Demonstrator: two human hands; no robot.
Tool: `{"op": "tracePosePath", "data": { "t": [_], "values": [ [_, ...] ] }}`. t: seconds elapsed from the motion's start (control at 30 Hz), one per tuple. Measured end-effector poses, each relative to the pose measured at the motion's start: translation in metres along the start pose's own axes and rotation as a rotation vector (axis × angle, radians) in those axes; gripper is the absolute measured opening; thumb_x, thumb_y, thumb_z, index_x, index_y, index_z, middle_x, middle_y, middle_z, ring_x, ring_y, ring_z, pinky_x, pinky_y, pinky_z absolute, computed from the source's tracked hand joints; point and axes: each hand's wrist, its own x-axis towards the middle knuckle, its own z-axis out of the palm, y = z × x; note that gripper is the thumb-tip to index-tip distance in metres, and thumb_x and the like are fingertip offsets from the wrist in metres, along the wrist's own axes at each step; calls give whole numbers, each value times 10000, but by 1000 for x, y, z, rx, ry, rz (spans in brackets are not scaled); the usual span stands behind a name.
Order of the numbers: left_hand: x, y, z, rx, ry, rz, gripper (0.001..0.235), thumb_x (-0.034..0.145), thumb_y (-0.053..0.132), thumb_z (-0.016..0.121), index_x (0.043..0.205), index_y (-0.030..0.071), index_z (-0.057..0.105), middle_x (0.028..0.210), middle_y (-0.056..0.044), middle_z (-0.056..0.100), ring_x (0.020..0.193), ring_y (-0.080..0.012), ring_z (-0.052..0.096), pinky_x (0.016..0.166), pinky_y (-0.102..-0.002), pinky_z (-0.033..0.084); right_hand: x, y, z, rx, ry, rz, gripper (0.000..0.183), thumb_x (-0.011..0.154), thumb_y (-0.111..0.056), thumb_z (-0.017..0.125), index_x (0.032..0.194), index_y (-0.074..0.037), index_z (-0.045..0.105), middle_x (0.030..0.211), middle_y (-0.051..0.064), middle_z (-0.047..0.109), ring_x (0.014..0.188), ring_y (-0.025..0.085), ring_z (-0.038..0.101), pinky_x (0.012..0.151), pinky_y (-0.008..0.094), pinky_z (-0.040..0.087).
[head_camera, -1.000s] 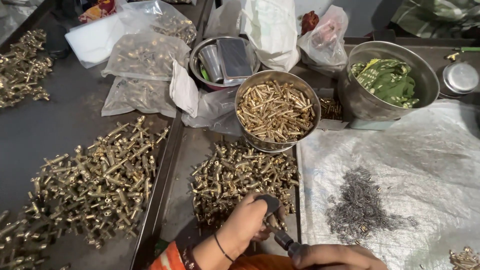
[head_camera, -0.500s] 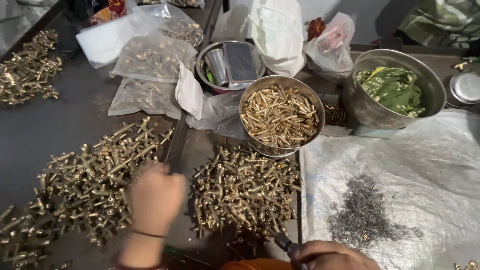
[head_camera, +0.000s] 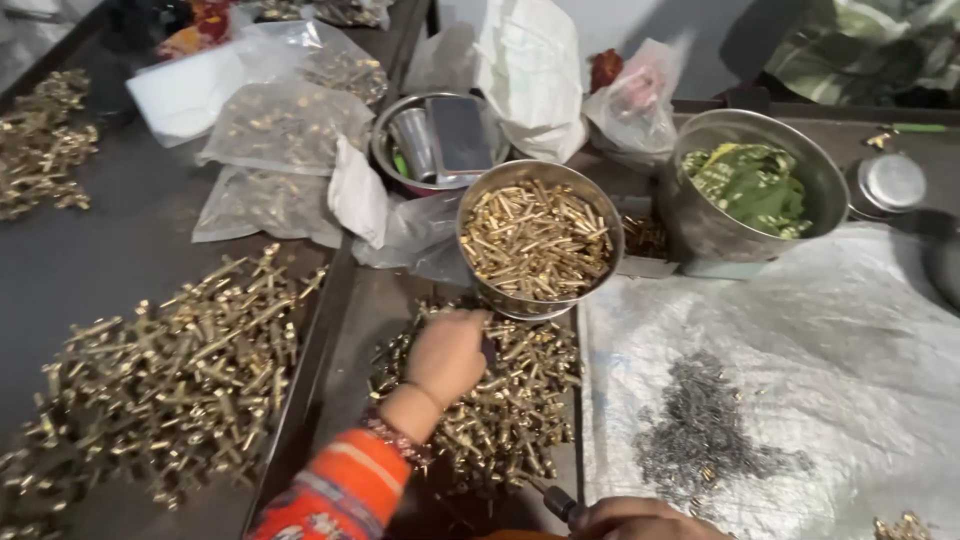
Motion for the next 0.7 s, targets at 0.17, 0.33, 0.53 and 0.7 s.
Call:
{"op": "tracePosePath", "data": {
  "t": [0.17,0.33,0.53,0.7],
  "values": [
    [-35,18,-10,-1099,-18,-269,239,822,9,572,1028,31,692,833,-106,703,705,-196,658,599,-351,488,11,-21,5,223,152,-25,260,1080,-142,590,1263,13,690,1278,330,684,1221,470,703,1055,560,603],
    [-69,49,14,-1613,-308,-596,128,922,57,560,896,29,682,654,-25,580,458,-82,466,360,-260,289,33,19,-23,577,130,-89,347,1089,-187,537,1400,-35,566,1372,381,598,1293,518,632,1111,614,516],
    [-75,81,-16,-1660,-426,-860,361,996,299,480,869,15,662,638,-52,593,436,-126,464,372,-265,282,-25,117,-29,736,-150,43,346,1079,-128,558,1414,-59,603,1418,304,600,1326,467,577,1131,591,483],
    [-75,87,-18,-1796,-301,-992,306,983,270,502,805,69,648,683,-53,613,424,-118,400,371,-265,222,-6,64,-21,858,17,50,274,1098,-40,542,1341,27,648,1392,372,616,1315,540,584,1141,638,454]
  ]
}}
